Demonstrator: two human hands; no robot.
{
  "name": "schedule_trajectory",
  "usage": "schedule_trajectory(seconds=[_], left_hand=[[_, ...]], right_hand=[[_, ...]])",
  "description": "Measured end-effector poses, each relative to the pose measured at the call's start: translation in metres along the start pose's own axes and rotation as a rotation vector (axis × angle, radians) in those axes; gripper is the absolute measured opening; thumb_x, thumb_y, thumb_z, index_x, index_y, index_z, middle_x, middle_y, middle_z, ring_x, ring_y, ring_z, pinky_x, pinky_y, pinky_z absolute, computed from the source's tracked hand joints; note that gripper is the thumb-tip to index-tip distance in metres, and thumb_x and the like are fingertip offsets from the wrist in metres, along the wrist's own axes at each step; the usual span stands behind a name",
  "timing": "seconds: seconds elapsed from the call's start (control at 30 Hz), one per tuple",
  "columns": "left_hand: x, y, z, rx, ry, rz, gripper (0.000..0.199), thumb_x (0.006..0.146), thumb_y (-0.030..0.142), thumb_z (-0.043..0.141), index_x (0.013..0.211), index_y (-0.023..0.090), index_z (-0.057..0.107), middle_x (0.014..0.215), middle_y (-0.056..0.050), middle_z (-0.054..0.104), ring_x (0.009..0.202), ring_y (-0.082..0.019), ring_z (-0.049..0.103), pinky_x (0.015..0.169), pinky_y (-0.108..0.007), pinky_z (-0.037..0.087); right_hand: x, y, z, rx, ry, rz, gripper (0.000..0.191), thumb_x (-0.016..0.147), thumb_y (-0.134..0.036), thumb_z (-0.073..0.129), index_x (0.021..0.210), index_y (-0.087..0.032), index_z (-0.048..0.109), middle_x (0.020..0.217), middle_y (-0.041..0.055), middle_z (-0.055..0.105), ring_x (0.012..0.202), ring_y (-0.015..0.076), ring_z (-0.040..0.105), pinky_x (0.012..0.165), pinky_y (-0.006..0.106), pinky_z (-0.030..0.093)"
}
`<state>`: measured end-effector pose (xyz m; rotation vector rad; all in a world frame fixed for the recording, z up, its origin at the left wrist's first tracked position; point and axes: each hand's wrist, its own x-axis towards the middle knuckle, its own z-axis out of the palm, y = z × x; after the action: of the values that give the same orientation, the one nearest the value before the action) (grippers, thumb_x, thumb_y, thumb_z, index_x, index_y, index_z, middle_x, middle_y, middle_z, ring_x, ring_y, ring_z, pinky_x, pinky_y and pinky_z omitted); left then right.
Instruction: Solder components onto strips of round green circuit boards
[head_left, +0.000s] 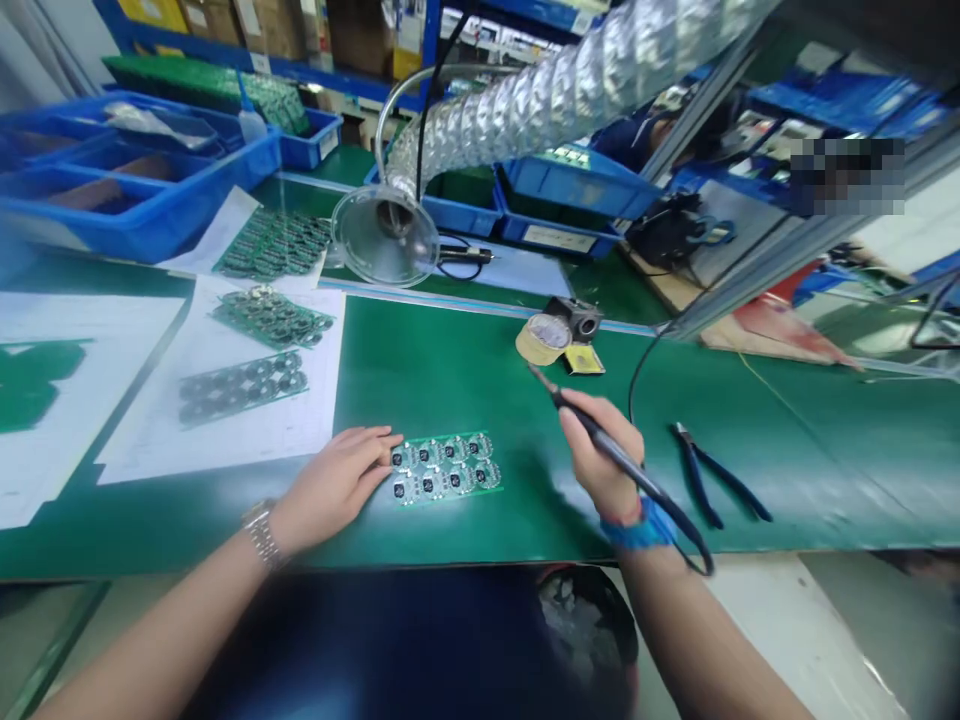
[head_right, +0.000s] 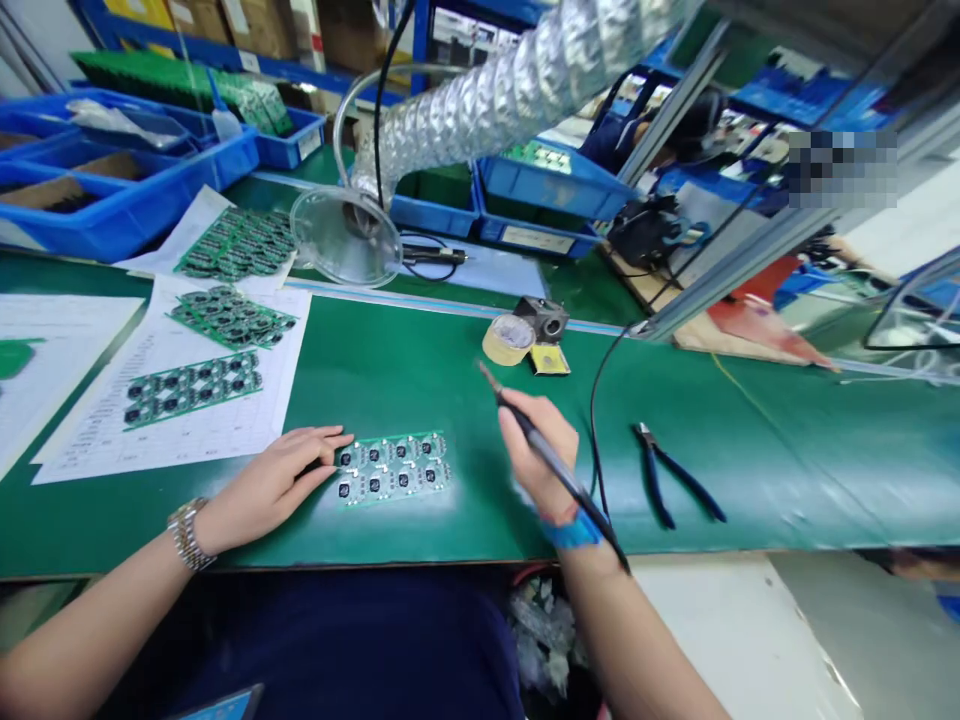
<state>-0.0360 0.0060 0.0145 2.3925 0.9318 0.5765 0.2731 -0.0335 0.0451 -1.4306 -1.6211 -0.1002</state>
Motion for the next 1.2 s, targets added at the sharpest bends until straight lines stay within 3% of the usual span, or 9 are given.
schedule_trajectory(seconds=[0.1,0.2,0.3,0.43,0.57,0.93,1.07,1.13,1.2], left_hand=[[-0.001,0.001,0.000,0.016,0.010,-0.002,0.015,0.088,0.021,0.040,0.077,0.019,0.049,0.114,-0.006,0.061,0.115,-0.020,0.047,0.092,-0.045,0.041],[-0.004,0.003,-0.002,0.035,0.004,-0.014,0.016,0.088,0.023,0.039,0.076,0.019,0.048,0.113,-0.006,0.061,0.115,-0.020,0.048,0.092,-0.045,0.041],[-0.009,0.008,-0.004,0.076,-0.013,-0.025,0.017,0.089,0.024,0.038,0.076,0.019,0.048,0.112,-0.007,0.062,0.115,-0.022,0.047,0.093,-0.048,0.040],[-0.017,0.017,-0.005,0.120,-0.023,-0.029,0.015,0.088,0.023,0.038,0.077,0.020,0.048,0.107,-0.006,0.064,0.112,-0.023,0.050,0.094,-0.051,0.038],[-0.025,0.028,-0.003,0.131,-0.071,0.011,0.015,0.088,0.020,0.037,0.082,0.020,0.050,0.104,-0.005,0.065,0.110,-0.022,0.052,0.096,-0.050,0.037],[-0.025,0.062,0.015,0.043,-0.155,0.107,0.014,0.086,0.014,0.040,0.082,0.019,0.053,0.094,-0.003,0.066,0.097,-0.018,0.057,0.096,-0.043,0.038],[-0.015,0.047,0.006,0.064,-0.032,0.110,0.018,0.087,0.021,0.044,0.080,0.018,0.060,0.067,0.000,0.060,0.062,-0.012,0.054,0.067,-0.028,0.047],[-0.003,0.032,-0.006,0.035,0.032,0.070,0.018,0.087,0.022,0.046,0.083,0.018,0.063,0.069,-0.002,0.060,0.064,-0.012,0.054,0.061,-0.023,0.044],[0.015,0.018,-0.020,-0.013,0.070,0.040,0.018,0.087,0.019,0.046,0.089,0.017,0.063,0.080,-0.004,0.062,0.074,-0.012,0.056,0.069,-0.023,0.045]], right_hand=[[0.033,0.038,0.009,-0.079,0.037,0.051,0.024,0.080,-0.031,0.056,0.096,-0.015,0.063,0.093,0.0112,0.064,0.088,0.0232,0.059,0.081,0.037,0.046],[0.036,0.046,0.017,-0.045,-0.051,0.086,0.026,0.082,-0.030,0.054,0.099,-0.012,0.060,0.075,0.0076,0.065,0.066,0.0179,0.062,0.064,0.030,0.050],[0.003,0.016,0.017,0.014,-0.153,0.098,0.021,0.086,-0.027,0.047,0.100,-0.014,0.057,0.066,0.0024,0.063,0.049,0.0112,0.057,0.050,0.021,0.047],[-0.056,-0.034,0.011,0.123,-0.348,0.040,0.015,0.088,-0.020,0.047,0.100,-0.018,0.055,0.081,0.0041,0.065,0.067,0.0123,0.063,0.063,0.021,0.050],[-0.082,-0.051,0.015,0.188,-0.336,0.115,0.017,0.088,-0.017,0.046,0.105,-0.018,0.051,0.102,0.0088,0.064,0.083,0.0155,0.064,0.076,0.025,0.050],[-0.027,-0.036,0.053,0.249,-0.471,0.004,0.021,0.089,-0.020,0.044,0.108,-0.019,0.051,0.086,0.0042,0.063,0.071,0.0139,0.061,0.067,0.023,0.048],[-0.024,-0.036,0.046,0.290,-0.360,-0.066,0.018,0.084,-0.015,0.051,0.102,-0.019,0.054,0.095,0.0067,0.065,0.083,0.0162,0.062,0.076,0.026,0.048],[-0.026,-0.038,0.040,0.317,-0.321,-0.130,0.018,0.083,-0.011,0.052,0.099,-0.019,0.057,0.092,0.0064,0.066,0.080,0.0156,0.063,0.074,0.026,0.049],[-0.025,-0.041,0.034,0.325,-0.322,-0.192,0.019,0.082,-0.008,0.052,0.097,-0.019,0.059,0.083,0.0051,0.067,0.071,0.0141,0.062,0.066,0.025,0.049]])
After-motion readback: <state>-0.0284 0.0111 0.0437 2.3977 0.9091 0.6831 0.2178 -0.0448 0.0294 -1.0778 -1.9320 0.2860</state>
